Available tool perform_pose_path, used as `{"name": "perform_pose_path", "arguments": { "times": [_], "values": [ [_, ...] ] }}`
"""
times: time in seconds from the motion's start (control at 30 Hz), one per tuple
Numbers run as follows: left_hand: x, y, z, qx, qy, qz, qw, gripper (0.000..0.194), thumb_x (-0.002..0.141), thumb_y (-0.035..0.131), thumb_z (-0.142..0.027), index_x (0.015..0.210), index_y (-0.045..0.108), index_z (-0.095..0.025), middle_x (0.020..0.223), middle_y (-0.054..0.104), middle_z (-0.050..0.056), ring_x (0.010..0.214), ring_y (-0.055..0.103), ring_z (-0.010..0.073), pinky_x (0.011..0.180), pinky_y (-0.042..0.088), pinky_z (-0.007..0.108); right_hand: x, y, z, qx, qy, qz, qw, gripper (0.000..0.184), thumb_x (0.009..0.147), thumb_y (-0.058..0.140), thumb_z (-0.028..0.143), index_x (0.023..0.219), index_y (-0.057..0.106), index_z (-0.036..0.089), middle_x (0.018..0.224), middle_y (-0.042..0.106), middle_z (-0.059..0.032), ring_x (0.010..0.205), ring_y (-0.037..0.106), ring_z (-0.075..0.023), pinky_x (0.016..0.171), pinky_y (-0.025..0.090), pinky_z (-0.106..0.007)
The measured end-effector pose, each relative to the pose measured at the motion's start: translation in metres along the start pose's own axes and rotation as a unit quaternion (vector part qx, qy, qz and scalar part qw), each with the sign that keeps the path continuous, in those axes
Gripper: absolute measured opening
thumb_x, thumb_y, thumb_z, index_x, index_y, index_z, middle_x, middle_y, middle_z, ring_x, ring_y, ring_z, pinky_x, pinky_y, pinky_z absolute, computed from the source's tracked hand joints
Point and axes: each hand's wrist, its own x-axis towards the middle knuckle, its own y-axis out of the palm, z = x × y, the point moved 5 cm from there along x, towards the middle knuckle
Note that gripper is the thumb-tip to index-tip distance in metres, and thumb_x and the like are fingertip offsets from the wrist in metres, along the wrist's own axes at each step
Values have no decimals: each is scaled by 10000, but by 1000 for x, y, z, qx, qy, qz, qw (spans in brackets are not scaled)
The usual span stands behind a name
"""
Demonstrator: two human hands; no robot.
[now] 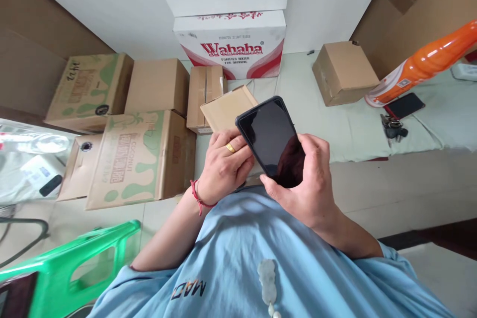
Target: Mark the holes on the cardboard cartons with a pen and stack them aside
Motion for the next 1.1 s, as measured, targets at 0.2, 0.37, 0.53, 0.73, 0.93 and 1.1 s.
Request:
{"name": "perform_pose_path", "arguments": {
  "times": [0.2,0.37,0.53,0.73,0.93,1.1],
  "values": [
    [0,-1,-1,-4,14,-20,1000,159,1050,616,-198,975,752,-235,937,805,72,1043,714,287,842,463,423,-4,1,0,11,12,9,1000,821,890,821,492,1563,411,260,1383,557,-176,1308,603,-398,1027,655,-641],
    [1,-4,-4,7,17,-5,1000,143,1050,619,-178,988,740,-223,1018,833,78,1111,724,289,870,480,431,-4,0,1,6,4,3,1000,794,905,810,497,1551,422,245,1376,562,-178,1299,609,-389,1081,623,-656],
    [-3,-9,-4,3,17,5,1000,211,1059,631,-145,1231,737,-209,1231,850,84,1183,724,282,951,529,444,-6,-3,-26,-8,13,-13,1000,796,879,834,526,1523,458,247,1368,568,-165,1290,612,-371,1086,610,-612],
    [-24,-23,3,-16,1,-11,1000,348,1021,682,-109,1336,722,-249,1288,847,65,1199,737,276,1029,591,464,-32,2,-123,-107,180,16,978,838,793,844,561,1473,506,205,1379,559,-183,1238,637,-375,1007,611,-563],
    [-36,-35,5,-10,-7,-38,999,369,958,758,-96,1298,724,-233,1214,853,80,1126,768,278,983,642,449,-67,16,-175,-202,337,201,897,908,792,775,633,1515,517,148,1423,559,-209,1115,680,-365,905,609,-501],
    [-38,-35,6,21,-21,-71,997,339,936,815,-158,1255,714,-212,1222,814,117,1070,762,282,918,641,426,-60,40,-169,-204,346,257,879,927,835,757,647,1559,485,136,1477,521,-219,1154,689,-370,924,589,-469]
  ]
}}
